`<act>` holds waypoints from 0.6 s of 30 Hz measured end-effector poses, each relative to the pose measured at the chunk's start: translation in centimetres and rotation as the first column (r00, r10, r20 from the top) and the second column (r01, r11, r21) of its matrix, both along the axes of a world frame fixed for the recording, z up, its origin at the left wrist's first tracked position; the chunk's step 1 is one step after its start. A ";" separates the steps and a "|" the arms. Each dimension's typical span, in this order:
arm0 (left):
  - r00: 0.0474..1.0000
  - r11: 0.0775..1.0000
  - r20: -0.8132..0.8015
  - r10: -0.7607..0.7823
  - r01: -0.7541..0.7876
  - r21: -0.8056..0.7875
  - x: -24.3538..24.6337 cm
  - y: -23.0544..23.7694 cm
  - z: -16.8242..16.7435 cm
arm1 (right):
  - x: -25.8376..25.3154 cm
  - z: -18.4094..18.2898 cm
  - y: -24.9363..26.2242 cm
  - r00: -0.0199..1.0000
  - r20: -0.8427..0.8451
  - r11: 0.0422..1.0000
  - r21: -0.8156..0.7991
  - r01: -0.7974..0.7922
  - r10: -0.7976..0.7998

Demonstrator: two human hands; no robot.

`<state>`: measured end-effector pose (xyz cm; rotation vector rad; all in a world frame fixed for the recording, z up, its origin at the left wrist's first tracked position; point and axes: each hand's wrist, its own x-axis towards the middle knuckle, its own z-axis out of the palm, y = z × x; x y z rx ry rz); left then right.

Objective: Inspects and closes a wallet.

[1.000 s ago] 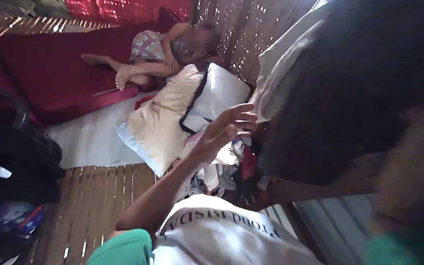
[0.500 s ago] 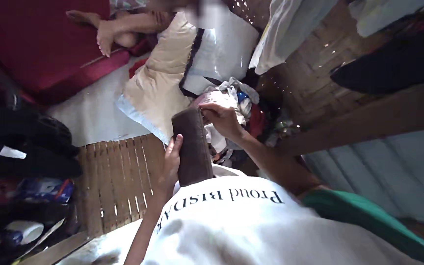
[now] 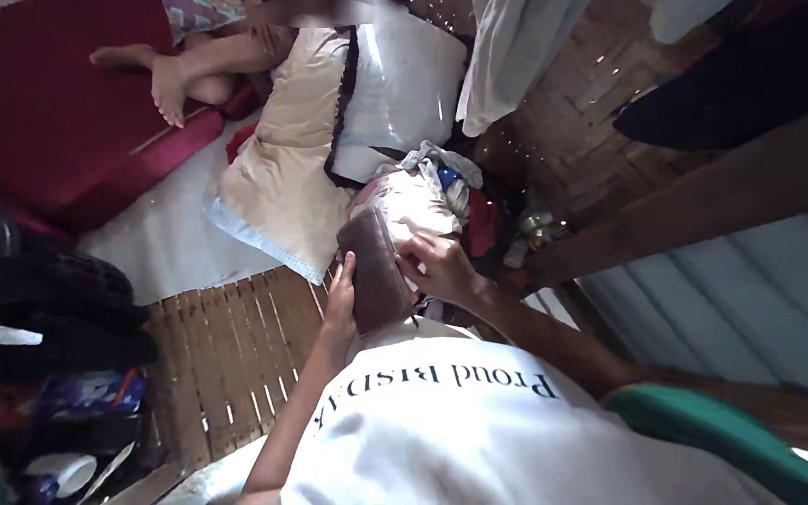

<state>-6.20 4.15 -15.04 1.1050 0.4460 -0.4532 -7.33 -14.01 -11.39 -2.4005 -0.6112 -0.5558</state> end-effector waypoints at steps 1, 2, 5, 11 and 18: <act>1.000 1.000 0.012 0.019 -0.019 -0.022 0.2 0.3 -0.2 | -0.8 0.3 0.4 1.000 0.008 1.000 0.014 -0.020 0.020; 0.999 0.998 0.026 0.036 -0.035 -0.042 0.4 0.5 -0.4 | -1.4 0.5 0.8 0.999 0.026 0.999 0.029 -0.041 0.040; 0.996 0.993 0.050 0.076 -0.072 -0.089 0.8 1.2 0.0 | -2.8 0.7 1.2 0.986 0.092 0.989 0.041 -0.143 0.139; 0.993 0.987 0.078 0.086 -0.074 -0.143 1.1 1.2 -0.5 | -2.9 0.6 1.4 0.911 0.041 0.912 -0.012 -0.411 0.411; 0.966 0.856 0.253 0.058 0.082 -0.510 0.8 0.7 -1.6 | -0.6 2.0 0.6 0.828 -0.490 0.880 0.475 -0.008 0.272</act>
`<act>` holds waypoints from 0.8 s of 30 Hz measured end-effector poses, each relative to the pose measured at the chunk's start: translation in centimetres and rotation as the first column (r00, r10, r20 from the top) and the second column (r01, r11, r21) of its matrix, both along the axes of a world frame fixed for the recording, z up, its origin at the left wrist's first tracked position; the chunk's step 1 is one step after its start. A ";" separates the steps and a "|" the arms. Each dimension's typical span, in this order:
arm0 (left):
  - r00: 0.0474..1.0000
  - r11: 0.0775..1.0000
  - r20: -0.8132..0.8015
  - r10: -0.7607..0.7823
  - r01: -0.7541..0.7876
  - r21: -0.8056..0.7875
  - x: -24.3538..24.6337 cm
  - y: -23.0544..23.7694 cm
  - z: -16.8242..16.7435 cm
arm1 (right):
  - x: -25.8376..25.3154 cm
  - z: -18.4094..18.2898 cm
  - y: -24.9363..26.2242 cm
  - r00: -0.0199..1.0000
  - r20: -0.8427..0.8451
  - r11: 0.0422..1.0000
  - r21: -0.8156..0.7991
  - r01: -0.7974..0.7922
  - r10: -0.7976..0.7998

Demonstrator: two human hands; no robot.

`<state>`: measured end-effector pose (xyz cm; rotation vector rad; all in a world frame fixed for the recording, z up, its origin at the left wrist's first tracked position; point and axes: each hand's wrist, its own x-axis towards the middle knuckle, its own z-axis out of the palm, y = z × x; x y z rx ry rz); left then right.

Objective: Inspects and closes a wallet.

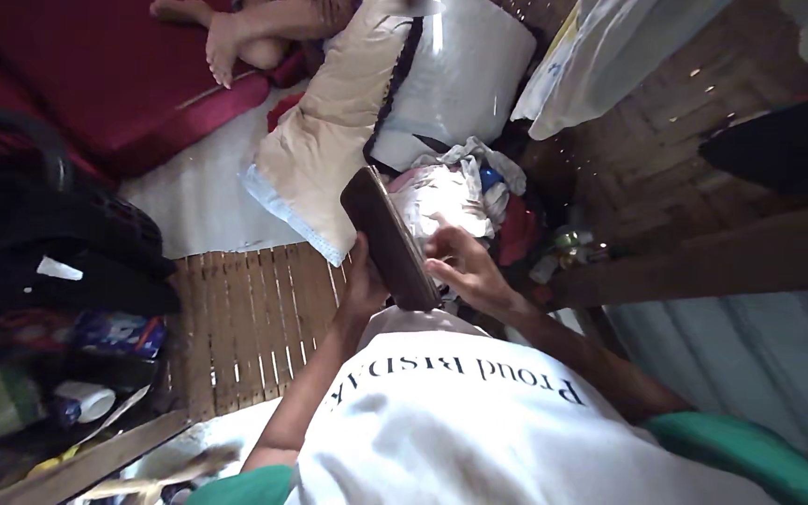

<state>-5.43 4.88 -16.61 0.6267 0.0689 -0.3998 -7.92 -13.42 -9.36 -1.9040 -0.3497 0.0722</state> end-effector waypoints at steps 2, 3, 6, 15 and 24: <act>0.999 0.999 0.044 -0.010 0.008 0.047 -0.3 -0.6 0.0 | 0.9 0.9 0.1 0.978 -0.205 0.998 -0.022 -0.052 0.046; 0.998 0.987 0.055 -0.023 0.013 0.161 -0.4 -0.9 0.1 | 1.1 1.1 0.1 0.971 -0.233 0.998 -0.030 -0.059 0.051; 0.980 0.829 0.033 -0.194 0.146 0.540 -1.3 -1.1 1.5 | 1.0 0.4 0.2 0.977 -0.213 0.993 -0.105 -0.049 0.026; 0.978 0.930 -0.063 -0.201 0.210 0.302 -1.9 -1.6 1.2 | 0.3 -0.4 -1.1 0.967 -0.254 0.993 -0.116 -0.031 0.001; 0.957 0.940 0.107 -0.271 0.239 0.245 -2.8 0.1 0.2 | -1.2 1.0 -2.0 0.986 -0.163 0.989 -0.148 -0.004 -0.020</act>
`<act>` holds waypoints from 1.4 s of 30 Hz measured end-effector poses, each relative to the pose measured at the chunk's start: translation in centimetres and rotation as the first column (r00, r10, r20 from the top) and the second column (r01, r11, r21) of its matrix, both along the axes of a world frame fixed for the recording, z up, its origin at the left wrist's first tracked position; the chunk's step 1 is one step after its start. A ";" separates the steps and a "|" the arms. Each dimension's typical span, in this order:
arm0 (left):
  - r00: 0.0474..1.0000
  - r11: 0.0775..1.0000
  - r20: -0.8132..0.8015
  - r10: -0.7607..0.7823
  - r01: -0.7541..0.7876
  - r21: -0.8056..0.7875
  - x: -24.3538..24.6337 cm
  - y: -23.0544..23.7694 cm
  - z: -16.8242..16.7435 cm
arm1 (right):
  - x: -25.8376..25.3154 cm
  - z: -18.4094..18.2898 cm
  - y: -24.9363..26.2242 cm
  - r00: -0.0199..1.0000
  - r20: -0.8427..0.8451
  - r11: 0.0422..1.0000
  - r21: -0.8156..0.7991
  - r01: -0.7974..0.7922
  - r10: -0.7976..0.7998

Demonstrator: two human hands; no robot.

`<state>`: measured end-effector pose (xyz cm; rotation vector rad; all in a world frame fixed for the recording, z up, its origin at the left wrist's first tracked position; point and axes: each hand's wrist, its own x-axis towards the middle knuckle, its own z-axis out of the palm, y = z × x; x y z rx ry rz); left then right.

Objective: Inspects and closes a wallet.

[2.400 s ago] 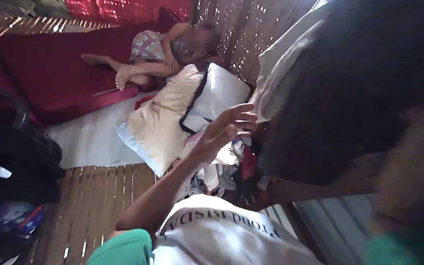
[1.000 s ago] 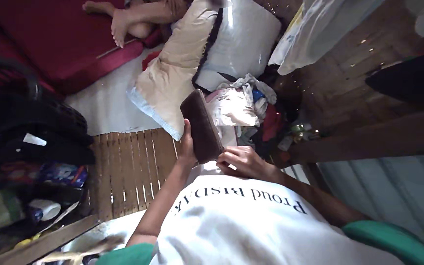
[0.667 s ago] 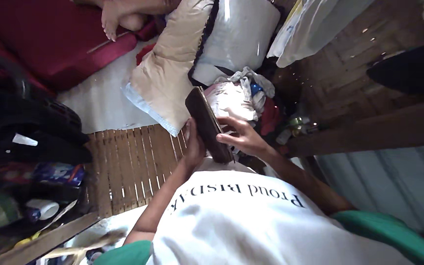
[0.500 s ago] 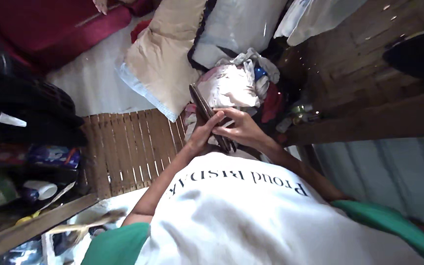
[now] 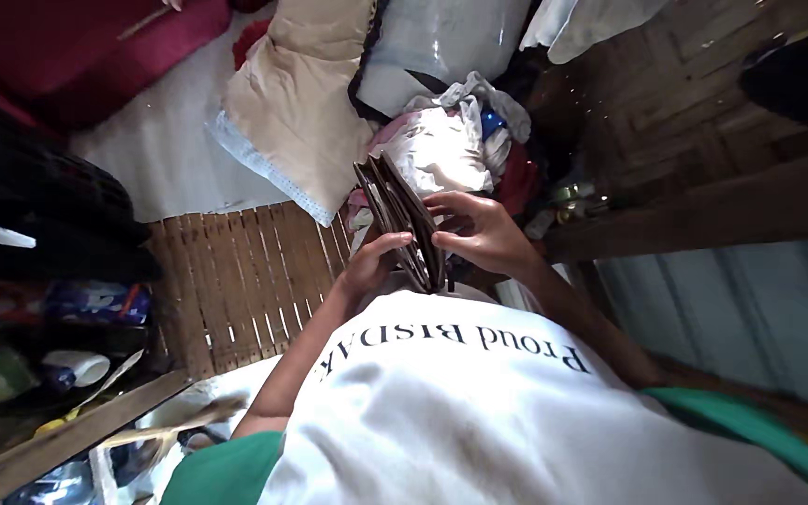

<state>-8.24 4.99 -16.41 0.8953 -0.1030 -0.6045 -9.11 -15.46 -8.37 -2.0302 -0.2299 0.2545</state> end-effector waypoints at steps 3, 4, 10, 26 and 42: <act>1.000 0.999 0.024 0.012 -0.011 -0.044 -0.1 0.2 -0.3 | -0.1 0.3 -0.3 0.999 0.016 0.999 0.025 -0.032 0.032; 1.000 0.999 0.027 0.009 -0.007 -0.050 -0.2 0.2 -0.3 | 0.0 0.3 -0.5 0.999 0.021 0.998 0.036 -0.045 0.044; 0.999 0.994 -0.040 -0.034 0.038 0.098 0.1 -0.1 1.2 | 0.3 -0.2 -0.8 0.998 0.006 0.998 -0.004 -0.058 0.058; 0.995 0.991 -0.063 -0.075 0.081 0.110 0.7 -0.4 1.6 | 1.3 -1.5 -1.1 0.929 0.302 0.934 -0.342 -0.102 0.212; 0.999 0.988 -0.039 -0.015 0.021 0.153 0.2 -1.2 2.5 | 0.7 -1.1 -1.7 0.912 0.347 0.917 -0.391 -0.071 0.219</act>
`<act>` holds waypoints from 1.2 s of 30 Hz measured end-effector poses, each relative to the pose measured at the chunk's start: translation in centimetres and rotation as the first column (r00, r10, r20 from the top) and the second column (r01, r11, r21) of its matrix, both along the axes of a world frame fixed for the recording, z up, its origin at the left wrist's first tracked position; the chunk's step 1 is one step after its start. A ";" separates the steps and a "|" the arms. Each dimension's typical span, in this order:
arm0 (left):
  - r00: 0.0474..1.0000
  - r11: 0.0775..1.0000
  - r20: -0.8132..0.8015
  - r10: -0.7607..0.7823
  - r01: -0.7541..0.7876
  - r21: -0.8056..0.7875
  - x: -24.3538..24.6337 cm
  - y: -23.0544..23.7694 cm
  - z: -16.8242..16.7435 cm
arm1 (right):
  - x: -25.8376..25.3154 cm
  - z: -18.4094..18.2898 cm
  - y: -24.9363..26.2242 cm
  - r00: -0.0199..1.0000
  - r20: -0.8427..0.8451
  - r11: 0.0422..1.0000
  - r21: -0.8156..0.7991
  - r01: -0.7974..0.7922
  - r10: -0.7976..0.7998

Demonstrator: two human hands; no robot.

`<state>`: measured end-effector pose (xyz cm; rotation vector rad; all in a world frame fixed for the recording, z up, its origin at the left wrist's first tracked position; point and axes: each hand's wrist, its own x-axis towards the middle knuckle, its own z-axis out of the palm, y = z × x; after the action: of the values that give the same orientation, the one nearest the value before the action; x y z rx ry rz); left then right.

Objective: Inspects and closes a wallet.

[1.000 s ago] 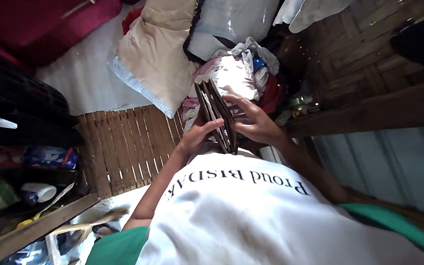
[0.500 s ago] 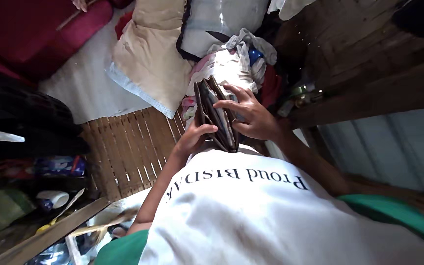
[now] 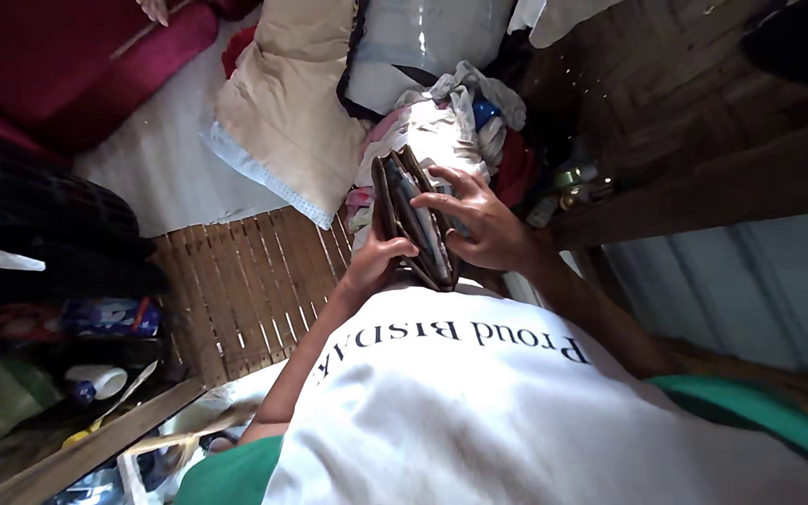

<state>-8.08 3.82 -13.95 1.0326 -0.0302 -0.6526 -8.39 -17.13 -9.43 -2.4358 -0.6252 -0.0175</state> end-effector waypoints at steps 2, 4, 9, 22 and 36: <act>0.999 0.999 0.014 0.029 -0.029 -0.016 -0.1 -0.4 0.1 | 0.2 0.3 0.4 1.000 0.015 0.999 -0.030 -0.015 0.016; 0.998 0.998 0.029 0.052 -0.053 0.024 -0.3 -0.9 -0.4 | 0.6 0.3 0.8 0.999 0.036 0.999 -0.019 -0.040 0.040; 0.990 0.989 -0.049 0.136 -0.132 0.063 0.4 -2.7 0.4 | 0.5 1.1 1.2 0.990 -0.092 0.988 0.125 -0.091 0.103; 0.999 0.999 0.050 -0.018 0.020 -0.046 -0.6 -0.3 -1.9 | 0.8 0.8 0.1 0.991 -0.042 0.983 0.136 -0.123 0.130; 0.999 0.992 0.011 0.042 -0.041 -0.121 -0.3 -0.4 -1.1 | 1.4 0.2 0.7 0.991 0.133 0.991 0.130 -0.042 0.025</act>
<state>-8.34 3.39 -15.10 0.9190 -0.0596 -0.5987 -6.99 -16.48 -9.20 -2.3090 -0.7005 -0.2004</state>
